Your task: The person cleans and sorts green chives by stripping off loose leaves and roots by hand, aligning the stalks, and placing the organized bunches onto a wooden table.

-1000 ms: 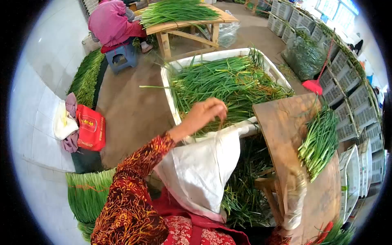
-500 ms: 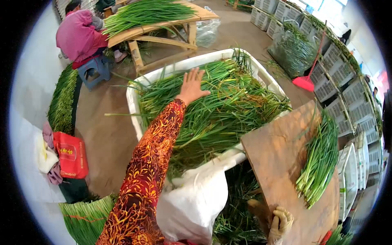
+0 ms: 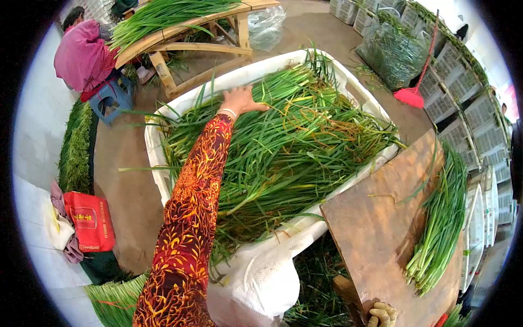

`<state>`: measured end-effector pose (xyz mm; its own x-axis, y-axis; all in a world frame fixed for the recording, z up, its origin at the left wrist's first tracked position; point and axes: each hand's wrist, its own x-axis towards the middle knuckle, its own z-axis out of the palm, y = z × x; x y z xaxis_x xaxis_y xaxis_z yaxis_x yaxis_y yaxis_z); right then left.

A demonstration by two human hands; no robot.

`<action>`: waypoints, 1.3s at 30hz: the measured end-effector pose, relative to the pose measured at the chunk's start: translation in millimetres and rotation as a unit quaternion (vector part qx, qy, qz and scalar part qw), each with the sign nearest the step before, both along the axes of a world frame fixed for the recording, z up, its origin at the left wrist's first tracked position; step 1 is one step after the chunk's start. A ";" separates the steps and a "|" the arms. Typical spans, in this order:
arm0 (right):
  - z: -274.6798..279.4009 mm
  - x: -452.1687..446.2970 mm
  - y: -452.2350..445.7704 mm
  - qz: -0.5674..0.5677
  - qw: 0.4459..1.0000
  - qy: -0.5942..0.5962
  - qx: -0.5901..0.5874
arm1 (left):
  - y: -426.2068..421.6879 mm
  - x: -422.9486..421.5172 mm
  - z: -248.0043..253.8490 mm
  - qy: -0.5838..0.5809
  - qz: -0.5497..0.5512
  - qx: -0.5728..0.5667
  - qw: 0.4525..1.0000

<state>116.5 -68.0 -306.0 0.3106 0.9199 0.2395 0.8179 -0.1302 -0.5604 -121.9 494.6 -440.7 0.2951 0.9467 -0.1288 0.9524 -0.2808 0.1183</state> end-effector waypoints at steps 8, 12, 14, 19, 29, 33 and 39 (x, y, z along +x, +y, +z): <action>-1.1 4.5 -1.7 0.010 1.000 0.007 0.001 | -4.2 -2.7 -8.6 -0.105 0.028 -0.030 0.994; 2.4 3.2 -0.9 0.006 1.000 0.013 -0.012 | 15.0 -7.6 -25.0 -0.104 0.038 -0.076 0.991; 1.1 3.7 -1.9 0.002 1.000 0.026 -0.011 | 5.0 -3.7 -4.3 -0.061 0.038 -0.083 0.994; 2.6 4.0 -0.1 0.000 0.999 0.040 -0.006 | 2.8 -5.2 -17.3 -0.034 0.023 -0.013 0.999; 5.0 5.5 2.7 0.003 0.999 0.034 -0.017 | 13.0 -8.5 -10.2 -0.159 -0.014 -0.085 0.984; 6.4 5.4 4.0 0.007 0.999 0.022 -0.024 | 21.5 -16.2 -28.1 -0.168 -0.022 -0.034 0.985; 7.8 6.2 5.5 0.006 0.999 0.024 -0.026 | -24.2 -10.1 -1.6 -0.270 0.027 0.012 0.962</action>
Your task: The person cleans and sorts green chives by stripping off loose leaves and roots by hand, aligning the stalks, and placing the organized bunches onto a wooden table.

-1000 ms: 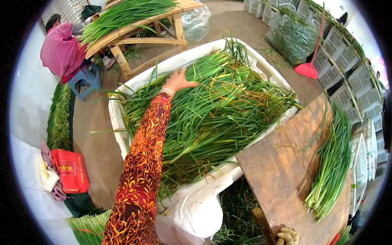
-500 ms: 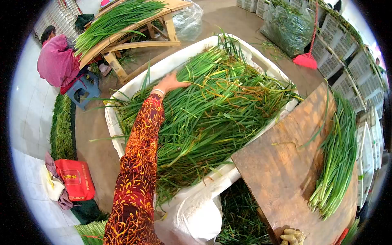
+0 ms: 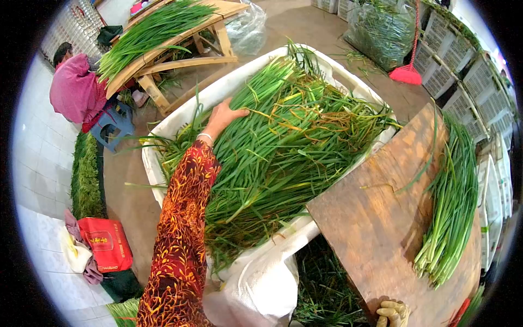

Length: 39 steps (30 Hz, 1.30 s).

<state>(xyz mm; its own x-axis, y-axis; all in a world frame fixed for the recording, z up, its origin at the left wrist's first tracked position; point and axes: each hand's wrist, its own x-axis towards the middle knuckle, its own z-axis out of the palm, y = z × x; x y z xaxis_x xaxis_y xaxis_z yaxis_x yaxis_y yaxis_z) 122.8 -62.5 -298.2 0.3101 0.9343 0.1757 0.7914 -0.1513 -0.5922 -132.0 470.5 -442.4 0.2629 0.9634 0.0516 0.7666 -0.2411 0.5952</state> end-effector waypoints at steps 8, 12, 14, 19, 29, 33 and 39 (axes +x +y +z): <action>2.0 -1.5 -2.7 -0.008 1.000 0.017 0.003 | -45.7 -26.4 22.4 -0.033 0.015 0.013 0.999; 4.5 -3.0 -1.4 -0.009 0.999 0.040 0.009 | -89.1 -35.9 48.1 -0.012 -0.006 0.029 0.999; 4.1 -2.2 -1.6 0.002 1.000 0.026 0.014 | -115.0 -38.3 53.4 -0.003 -0.007 0.024 1.000; 2.7 -3.4 -4.1 0.002 0.999 0.029 0.014 | -150.6 -46.5 10.1 0.087 -0.018 0.105 0.991; 6.6 -3.7 -4.7 0.000 1.000 0.017 0.013 | -123.0 -24.9 58.9 0.283 -0.023 0.032 0.958; 7.0 -2.7 -3.9 0.002 1.000 0.007 0.004 | -106.8 9.5 46.2 0.260 -0.021 0.040 0.965; 5.8 1.0 -4.4 -0.003 1.000 0.022 0.011 | -29.3 -14.7 19.8 -0.040 -0.044 0.024 0.998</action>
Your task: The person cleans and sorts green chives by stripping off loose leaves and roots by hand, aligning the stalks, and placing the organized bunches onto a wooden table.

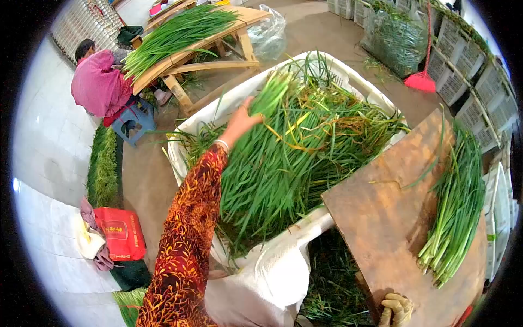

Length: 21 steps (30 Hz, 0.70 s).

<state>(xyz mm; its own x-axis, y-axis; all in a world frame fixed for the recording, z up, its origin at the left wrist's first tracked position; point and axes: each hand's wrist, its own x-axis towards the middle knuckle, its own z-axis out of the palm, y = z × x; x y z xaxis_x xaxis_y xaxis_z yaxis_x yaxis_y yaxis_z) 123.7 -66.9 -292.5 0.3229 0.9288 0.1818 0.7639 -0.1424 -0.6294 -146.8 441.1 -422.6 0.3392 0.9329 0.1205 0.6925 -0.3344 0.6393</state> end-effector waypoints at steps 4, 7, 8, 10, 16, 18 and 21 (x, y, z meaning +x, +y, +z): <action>-7.6 -0.6 -0.2 -0.003 1.000 0.017 -0.001 | 33.6 0.0 -4.5 -0.041 0.063 0.000 0.997; -8.2 1.4 0.7 0.007 1.000 0.009 -0.006 | 37.1 25.2 -7.8 0.017 0.093 -0.042 0.995; -7.8 1.9 0.7 0.005 1.000 0.006 -0.008 | 36.9 31.4 -8.7 0.069 0.110 -0.062 0.990; -7.9 2.0 0.1 0.004 1.000 -0.003 -0.007 | 32.9 34.4 -8.8 0.065 0.079 -0.074 0.992; -8.4 1.5 0.9 0.005 1.000 0.010 -0.001 | 30.6 24.5 -32.3 0.189 -0.005 -0.003 0.982; -5.1 1.2 2.0 0.005 1.000 0.008 0.002 | 30.8 26.4 -28.6 0.166 -0.011 -0.043 0.985; -3.9 1.0 2.9 0.006 1.000 0.007 0.001 | 25.2 33.8 -13.7 0.160 -0.007 -0.094 0.983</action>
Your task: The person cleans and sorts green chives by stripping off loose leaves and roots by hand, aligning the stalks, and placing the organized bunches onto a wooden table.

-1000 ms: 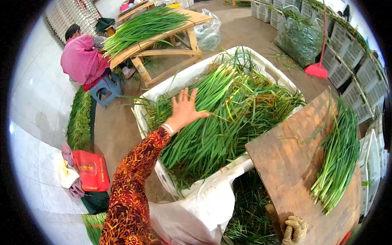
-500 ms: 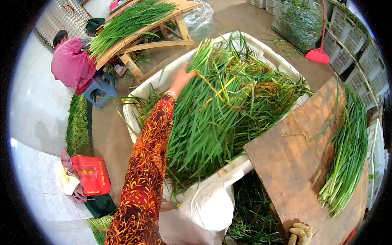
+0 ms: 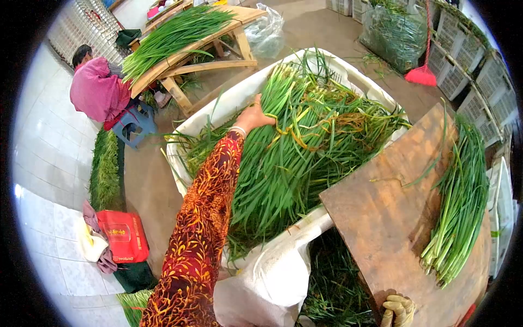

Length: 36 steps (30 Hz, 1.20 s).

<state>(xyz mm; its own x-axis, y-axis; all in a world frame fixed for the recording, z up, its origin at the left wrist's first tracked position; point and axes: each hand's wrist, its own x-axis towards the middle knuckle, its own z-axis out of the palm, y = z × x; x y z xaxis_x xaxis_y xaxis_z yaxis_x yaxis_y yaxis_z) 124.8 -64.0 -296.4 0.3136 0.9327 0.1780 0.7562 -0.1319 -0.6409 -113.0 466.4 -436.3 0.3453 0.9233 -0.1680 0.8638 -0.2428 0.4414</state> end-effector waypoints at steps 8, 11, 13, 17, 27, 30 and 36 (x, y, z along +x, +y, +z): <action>-0.4 3.2 -3.1 0.005 1.000 0.009 0.000 | 6.1 -1.6 -11.6 0.004 0.020 -0.003 1.000; 2.0 2.6 -3.0 0.004 1.000 -0.006 -0.002 | 7.2 -0.5 -9.1 0.043 0.029 0.009 0.999; 5.3 1.0 -1.7 0.000 1.000 -0.018 -0.009 | 9.9 -0.9 -11.1 0.033 0.027 0.023 0.999; 6.1 0.2 -1.0 -0.006 1.000 -0.009 -0.006 | 2.9 -7.9 -3.1 -0.024 0.058 0.016 0.998; 5.3 -2.2 -1.2 -0.008 1.000 -0.016 0.002 | -59.4 -57.6 26.3 -0.371 0.074 -0.110 0.919; 5.5 -6.2 -0.9 -0.019 1.000 -0.012 0.000 | -83.1 -67.0 29.9 -0.418 0.107 -0.102 0.896; 29.8 -25.2 37.7 0.001 0.996 0.079 -0.050 | -109.3 -81.1 9.3 -0.506 0.136 -0.080 0.848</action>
